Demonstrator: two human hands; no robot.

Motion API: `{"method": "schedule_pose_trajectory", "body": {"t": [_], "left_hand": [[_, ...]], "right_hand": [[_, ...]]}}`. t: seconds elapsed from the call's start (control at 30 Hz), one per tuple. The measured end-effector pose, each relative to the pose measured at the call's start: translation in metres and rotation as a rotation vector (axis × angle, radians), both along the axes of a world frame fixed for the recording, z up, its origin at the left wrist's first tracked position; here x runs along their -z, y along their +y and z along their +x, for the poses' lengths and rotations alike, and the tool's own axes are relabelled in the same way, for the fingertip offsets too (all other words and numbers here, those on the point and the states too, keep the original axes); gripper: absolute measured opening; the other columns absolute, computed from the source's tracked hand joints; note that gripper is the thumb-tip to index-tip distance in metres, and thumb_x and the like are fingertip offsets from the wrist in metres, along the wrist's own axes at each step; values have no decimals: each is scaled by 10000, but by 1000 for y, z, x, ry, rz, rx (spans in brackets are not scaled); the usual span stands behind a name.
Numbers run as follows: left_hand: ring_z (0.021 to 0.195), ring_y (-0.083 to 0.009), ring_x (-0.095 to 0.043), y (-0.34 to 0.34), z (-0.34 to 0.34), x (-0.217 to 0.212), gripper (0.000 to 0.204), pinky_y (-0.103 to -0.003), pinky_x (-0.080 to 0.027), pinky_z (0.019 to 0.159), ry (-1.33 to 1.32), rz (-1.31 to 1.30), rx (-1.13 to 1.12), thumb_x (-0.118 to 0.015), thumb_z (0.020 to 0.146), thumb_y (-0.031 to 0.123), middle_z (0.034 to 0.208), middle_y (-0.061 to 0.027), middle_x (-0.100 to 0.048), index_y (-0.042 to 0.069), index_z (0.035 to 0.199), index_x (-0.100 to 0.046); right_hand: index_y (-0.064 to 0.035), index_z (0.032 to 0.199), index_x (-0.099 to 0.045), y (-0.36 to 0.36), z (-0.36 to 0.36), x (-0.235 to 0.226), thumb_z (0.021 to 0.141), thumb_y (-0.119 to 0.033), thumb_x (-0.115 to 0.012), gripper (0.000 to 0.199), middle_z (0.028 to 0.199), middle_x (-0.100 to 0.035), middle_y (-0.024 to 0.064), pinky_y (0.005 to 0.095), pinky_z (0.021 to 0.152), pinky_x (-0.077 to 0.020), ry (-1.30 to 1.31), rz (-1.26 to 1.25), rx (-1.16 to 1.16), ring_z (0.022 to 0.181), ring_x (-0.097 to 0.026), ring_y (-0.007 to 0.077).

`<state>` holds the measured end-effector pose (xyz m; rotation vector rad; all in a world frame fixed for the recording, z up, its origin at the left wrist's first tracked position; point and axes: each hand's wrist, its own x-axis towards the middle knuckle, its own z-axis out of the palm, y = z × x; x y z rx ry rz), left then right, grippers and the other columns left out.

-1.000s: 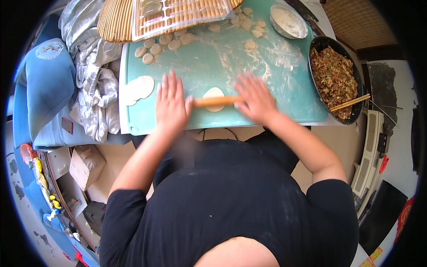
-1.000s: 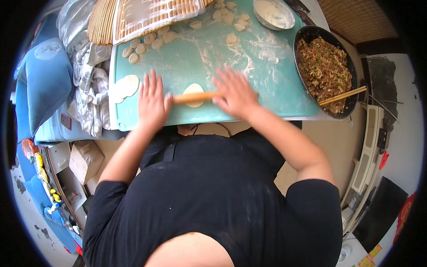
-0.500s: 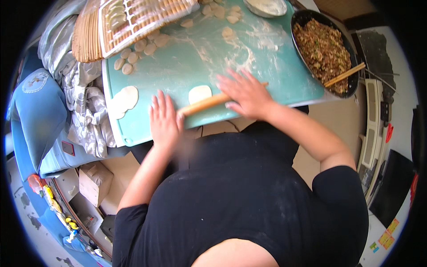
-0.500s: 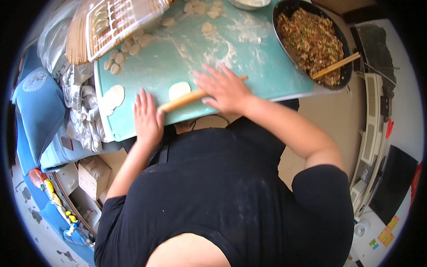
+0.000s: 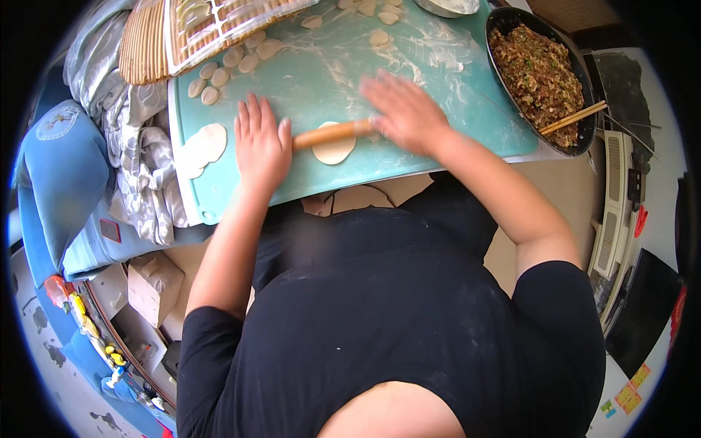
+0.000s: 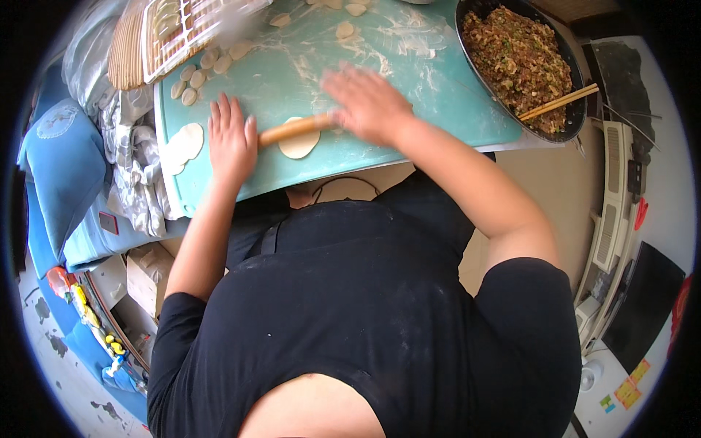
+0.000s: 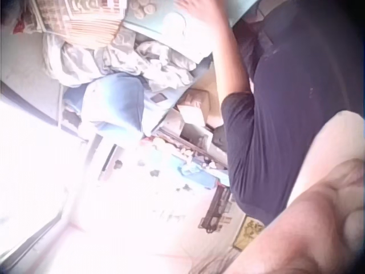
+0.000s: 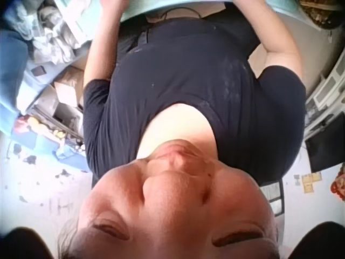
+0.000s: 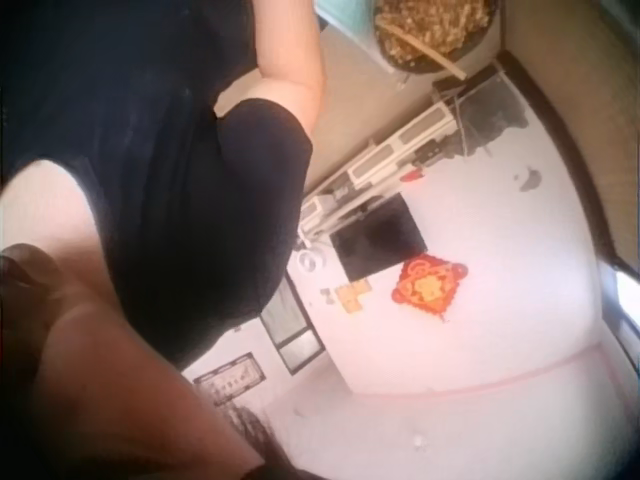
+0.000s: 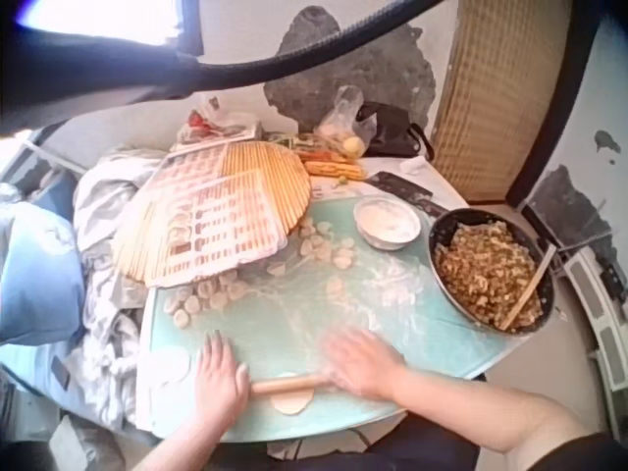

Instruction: The person rolls small dough balls into flat circular wrappers using a rolling pin on a floured board. They then use chopsticks to place a portion of meat filling onto a wrapper. The wrappers are placed on a tray, and the filling is in a bowl nearby.

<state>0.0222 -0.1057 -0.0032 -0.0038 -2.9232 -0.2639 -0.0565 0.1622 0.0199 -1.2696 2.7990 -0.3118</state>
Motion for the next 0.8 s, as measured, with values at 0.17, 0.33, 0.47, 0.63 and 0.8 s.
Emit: {"method": "schedule_pose_trajectory", "body": {"t": [0.17, 0.33, 0.47, 0.63, 0.8], "left_hand": [[1356, -406, -224, 19, 29, -10, 575, -473, -213, 1095, -74, -10, 99, -425, 915, 298, 1453, -253, -250, -61, 1354, -333], [1352, -417, -229, 10, 38, -5, 539, -486, -211, 1092, -107, 40, 93, -393, 926, 253, 1465, -234, -240, -40, 1371, -318], [1363, -396, -215, 3, -3, -3, 537, -480, -195, 1100, -24, 0, -30, -380, 932, 285, 1475, -222, -225, -35, 1362, -338], [1370, -392, -199, 10, 60, -2, 558, -488, -165, 1106, -146, -67, 104, -373, 938, 330, 1479, -216, -220, -36, 1359, -344], [1367, -396, -196, -7, -9, -1, 551, -486, -175, 1105, 7, -74, -107, -363, 945, 325, 1479, -220, -211, -32, 1363, -335]], "right_hand": [[-122, 1378, -383, 27, 24, 7, 883, -431, -482, 592, 1487, -276, 71, 463, 1119, -169, -2, 61, 26, 1381, -211, 294], [-109, 1335, -435, 12, 24, 0, 874, -398, -509, 549, 1483, -285, 61, 465, 1109, -193, 27, 64, -109, 1373, -228, 300], [-98, 1337, -433, -2, -10, 1, 893, -355, -483, 516, 1479, -291, 65, 463, 1104, -206, 97, 3, 106, 1369, -233, 305], [-115, 1370, -399, 23, 60, -5, 876, -390, -498, 574, 1476, -298, 57, 475, 1113, -177, -74, 77, -131, 1372, -227, 306], [-113, 1374, -391, -18, -11, 3, 892, -405, -466, 569, 1473, -300, 67, 468, 1115, -178, 104, 43, -8, 1379, -212, 293]]}}
